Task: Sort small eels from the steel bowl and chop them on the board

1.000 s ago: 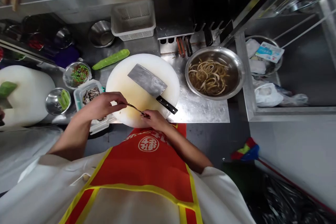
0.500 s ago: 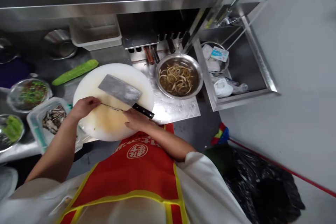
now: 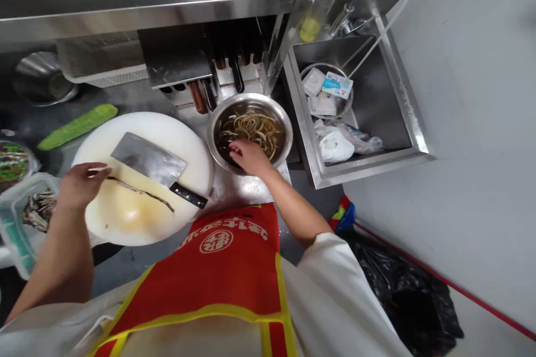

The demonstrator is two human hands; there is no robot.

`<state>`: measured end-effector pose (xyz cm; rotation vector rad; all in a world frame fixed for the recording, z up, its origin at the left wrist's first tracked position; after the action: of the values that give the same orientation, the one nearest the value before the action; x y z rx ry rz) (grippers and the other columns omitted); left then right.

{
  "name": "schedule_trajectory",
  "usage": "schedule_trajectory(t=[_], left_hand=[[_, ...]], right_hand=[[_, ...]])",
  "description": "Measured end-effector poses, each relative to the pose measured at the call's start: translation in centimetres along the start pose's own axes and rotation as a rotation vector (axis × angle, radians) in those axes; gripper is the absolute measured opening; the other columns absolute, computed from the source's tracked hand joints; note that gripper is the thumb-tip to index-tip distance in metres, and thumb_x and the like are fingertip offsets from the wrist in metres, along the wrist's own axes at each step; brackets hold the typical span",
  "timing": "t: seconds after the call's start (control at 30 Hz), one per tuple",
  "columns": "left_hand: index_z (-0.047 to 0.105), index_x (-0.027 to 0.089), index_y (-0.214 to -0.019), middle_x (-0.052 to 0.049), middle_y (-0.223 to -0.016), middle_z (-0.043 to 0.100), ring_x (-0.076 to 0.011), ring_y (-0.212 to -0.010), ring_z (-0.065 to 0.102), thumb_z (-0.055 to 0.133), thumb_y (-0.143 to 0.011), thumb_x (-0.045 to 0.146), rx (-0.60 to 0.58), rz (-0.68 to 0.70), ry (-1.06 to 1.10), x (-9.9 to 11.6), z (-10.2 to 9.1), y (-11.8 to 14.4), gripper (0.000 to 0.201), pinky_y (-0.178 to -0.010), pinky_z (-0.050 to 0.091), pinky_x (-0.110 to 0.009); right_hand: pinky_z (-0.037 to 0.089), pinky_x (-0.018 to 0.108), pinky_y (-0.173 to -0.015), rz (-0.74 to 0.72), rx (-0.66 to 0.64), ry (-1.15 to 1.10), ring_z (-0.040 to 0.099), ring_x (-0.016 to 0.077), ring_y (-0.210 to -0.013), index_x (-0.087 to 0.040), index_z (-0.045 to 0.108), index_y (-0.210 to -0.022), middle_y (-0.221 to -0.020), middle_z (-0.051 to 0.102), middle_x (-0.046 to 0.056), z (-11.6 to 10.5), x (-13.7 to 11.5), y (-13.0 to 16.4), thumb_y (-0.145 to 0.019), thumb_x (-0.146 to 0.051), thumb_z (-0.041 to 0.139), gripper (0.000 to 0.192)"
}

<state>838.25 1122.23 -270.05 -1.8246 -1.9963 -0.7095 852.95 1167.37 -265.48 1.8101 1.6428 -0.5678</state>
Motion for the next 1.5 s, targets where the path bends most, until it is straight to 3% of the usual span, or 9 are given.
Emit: schedule_trajectory(t=[0.1, 0.27, 0.47, 0.57, 0.73, 0.93, 1.3, 1.43, 1.5], left_hand=[[0.069, 0.028, -0.080, 0.005, -0.092, 0.068, -0.0157, -0.073, 0.061, 0.071, -0.072, 0.053, 0.112, 0.134, 0.114, 6.0, 1.5, 2.2, 0.026, -0.073, 0.053, -0.034], [0.071, 0.022, -0.086, -0.003, -0.101, 0.070, -0.0188, -0.085, 0.064, 0.068, -0.081, 0.039, -0.036, 0.370, 0.295, 16.2, 6.3, 5.8, 0.018, -0.077, 0.055, -0.034], [0.070, 0.020, -0.089, -0.007, -0.103, 0.071, -0.0196, -0.096, 0.065, 0.062, -0.088, 0.035, -0.181, 0.501, 0.346, 23.8, 10.9, 8.0, 0.017, -0.086, 0.051, -0.033], [0.071, 0.020, -0.090, -0.007, -0.101, 0.071, -0.0196, -0.095, 0.064, 0.063, -0.087, 0.037, -0.177, 0.376, 0.394, 24.7, 12.4, 7.7, 0.019, -0.087, 0.051, -0.033], [0.068, 0.018, -0.093, -0.005, -0.091, 0.071, -0.0185, -0.084, 0.066, 0.064, -0.082, 0.042, -0.083, 0.028, 0.591, 23.5, 14.4, 7.3, 0.026, -0.082, 0.053, -0.033], [0.065, 0.019, -0.089, -0.006, -0.093, 0.071, -0.0162, -0.079, 0.066, 0.063, -0.080, 0.043, -0.080, -0.090, 0.681, 22.6, 15.1, 7.8, 0.026, -0.078, 0.055, -0.032], [0.066, 0.019, -0.090, -0.004, -0.088, 0.070, -0.0153, -0.076, 0.065, 0.066, -0.079, 0.041, -0.088, -0.080, 0.783, 22.9, 15.3, 8.5, 0.025, -0.078, 0.054, -0.033], [0.069, 0.017, -0.097, -0.005, -0.083, 0.069, -0.0175, -0.075, 0.064, 0.063, -0.083, 0.037, -0.142, 0.051, 0.619, 23.4, 14.8, 8.5, 0.025, -0.075, 0.053, -0.033], [0.071, 0.017, -0.100, -0.007, -0.089, 0.071, -0.0206, -0.081, 0.065, 0.059, -0.085, 0.032, -0.194, 0.217, 0.399, 24.4, 14.4, 8.4, 0.024, -0.080, 0.052, -0.036]], right_hand=[[0.041, 0.044, -0.106, 0.011, 0.034, 0.229, 0.055, 0.0303, -0.120, -0.011, 0.063, -0.125, -0.128, 0.060, 0.018, -2.1, 3.2, -3.5, -0.092, -0.023, 0.058, 0.036], [0.029, 0.057, -0.114, -0.034, -0.004, 0.437, 0.037, 0.0392, -0.138, -0.011, 0.050, -0.141, -0.147, 0.042, 0.023, -2.0, 4.9, -8.6, -0.088, -0.030, 0.066, 0.058], [0.042, 0.047, -0.107, 0.032, -0.350, 0.310, 0.057, 0.0368, -0.123, -0.014, 0.062, -0.127, -0.134, 0.060, 0.020, -0.8, 7.1, -13.4, -0.084, -0.039, 0.071, 0.050], [0.048, 0.039, -0.097, 0.044, -0.477, 0.159, 0.064, 0.0330, -0.113, -0.016, 0.067, -0.122, -0.127, 0.068, 0.016, -0.2, 8.3, -15.2, -0.082, -0.040, 0.074, 0.047], [0.051, 0.030, -0.090, 0.090, -0.582, -0.180, 0.070, 0.0232, -0.093, -0.020, 0.075, -0.105, -0.108, 0.076, 0.006, 1.0, 8.7, -16.3, -0.081, -0.040, 0.075, 0.031], [0.056, 0.028, -0.080, 0.264, -0.670, -0.583, 0.070, 0.0179, -0.080, -0.022, 0.076, -0.103, -0.103, 0.077, 0.003, 3.4, 8.7, -15.6, -0.081, -0.027, 0.073, 0.023], [0.059, 0.026, -0.070, 0.440, -0.832, -0.890, 0.073, 0.0186, -0.073, -0.024, 0.074, -0.096, -0.086, 0.078, -0.001, 4.5, 7.8, -13.4, -0.064, -0.016, 0.080, 0.034], [0.060, 0.028, -0.063, 0.402, -0.935, -0.936, 0.072, 0.0198, -0.065, -0.022, 0.072, -0.098, -0.079, 0.076, -0.001, 4.2, 7.3, -12.5, -0.061, -0.013, 0.077, 0.038], [0.059, 0.027, -0.063, 0.389, -0.937, -0.909, 0.072, 0.0194, -0.066, -0.022, 0.071, -0.098, -0.078, 0.076, -0.001, 4.0, 7.1, -12.3, -0.060, -0.011, 0.076, 0.040]])
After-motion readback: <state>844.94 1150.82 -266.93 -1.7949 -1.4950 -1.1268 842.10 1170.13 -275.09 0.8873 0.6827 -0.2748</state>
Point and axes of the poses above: each hand's wrist, its own y-axis away from the middle knuckle, its own z-axis out of the palm, x = y × z, the point moved 3 cm from there along -y, towards the middle knuckle
